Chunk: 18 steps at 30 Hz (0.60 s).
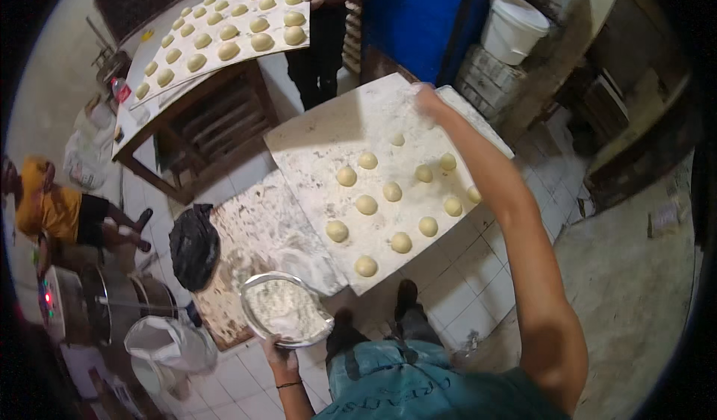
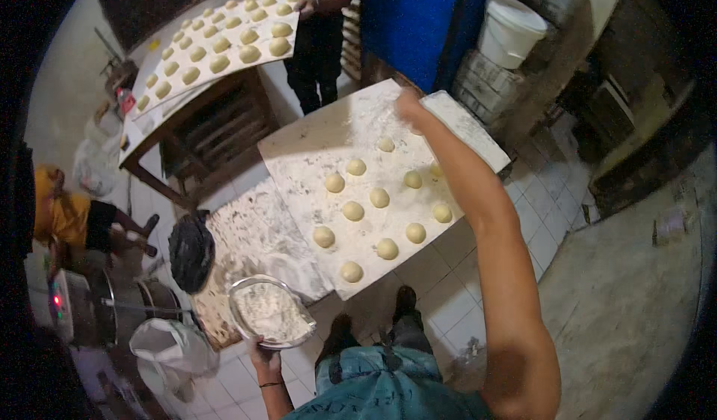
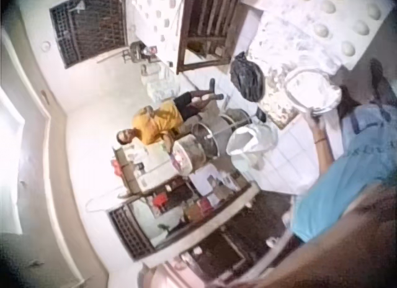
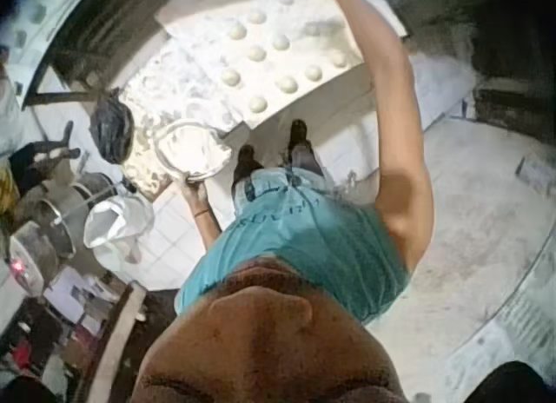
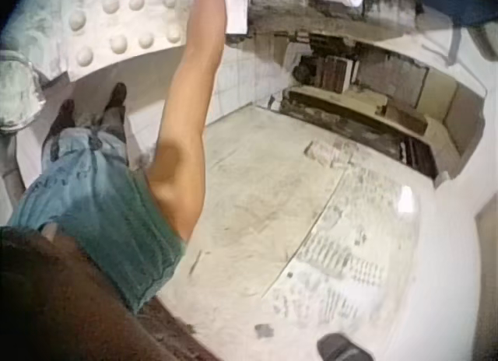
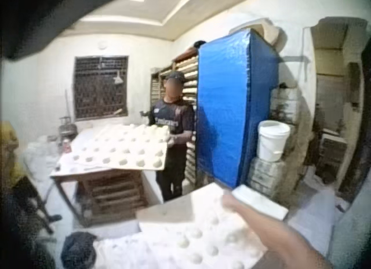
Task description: The person prepares doughnut shapes by dusting small dough rounds with flour and punching holes in their centers by hand on a wooden board.
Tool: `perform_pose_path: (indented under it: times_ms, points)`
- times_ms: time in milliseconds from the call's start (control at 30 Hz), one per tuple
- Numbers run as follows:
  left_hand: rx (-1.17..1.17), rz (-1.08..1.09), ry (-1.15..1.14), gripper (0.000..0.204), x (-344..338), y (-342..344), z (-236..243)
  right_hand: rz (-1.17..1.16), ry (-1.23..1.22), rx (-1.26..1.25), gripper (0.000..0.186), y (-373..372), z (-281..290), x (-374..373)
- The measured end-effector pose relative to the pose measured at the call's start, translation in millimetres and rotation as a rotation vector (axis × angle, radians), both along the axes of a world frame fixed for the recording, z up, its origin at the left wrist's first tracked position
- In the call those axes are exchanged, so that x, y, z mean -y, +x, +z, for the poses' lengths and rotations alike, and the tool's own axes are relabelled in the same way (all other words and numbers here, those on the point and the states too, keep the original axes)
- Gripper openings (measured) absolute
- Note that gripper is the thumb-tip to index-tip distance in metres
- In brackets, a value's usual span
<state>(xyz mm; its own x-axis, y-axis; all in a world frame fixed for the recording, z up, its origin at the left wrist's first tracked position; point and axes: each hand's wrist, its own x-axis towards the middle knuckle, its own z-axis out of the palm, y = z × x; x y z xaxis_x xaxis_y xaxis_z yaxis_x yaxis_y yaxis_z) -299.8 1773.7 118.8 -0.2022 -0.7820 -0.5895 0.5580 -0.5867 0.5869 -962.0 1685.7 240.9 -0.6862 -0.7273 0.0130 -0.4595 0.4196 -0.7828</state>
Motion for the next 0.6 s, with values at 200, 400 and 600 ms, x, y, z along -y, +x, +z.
perform_pose_path:
  times_ms: [200,400,600]
  points:
    - [0.008,0.35,0.014,0.059,-82.4,-59.9,46.2,0.188,0.192,-0.194,0.032,-56.5,10.8,-36.4]
    - [0.039,0.421,0.068,0.067,-127.1,-71.5,39.4,0.615,-0.103,-0.038,0.026,80.8,-40.9,-98.5]
    - [0.063,0.434,-0.006,0.063,-114.0,-78.9,40.6,0.616,0.175,0.598,0.022,204.7,-74.0,-122.2]
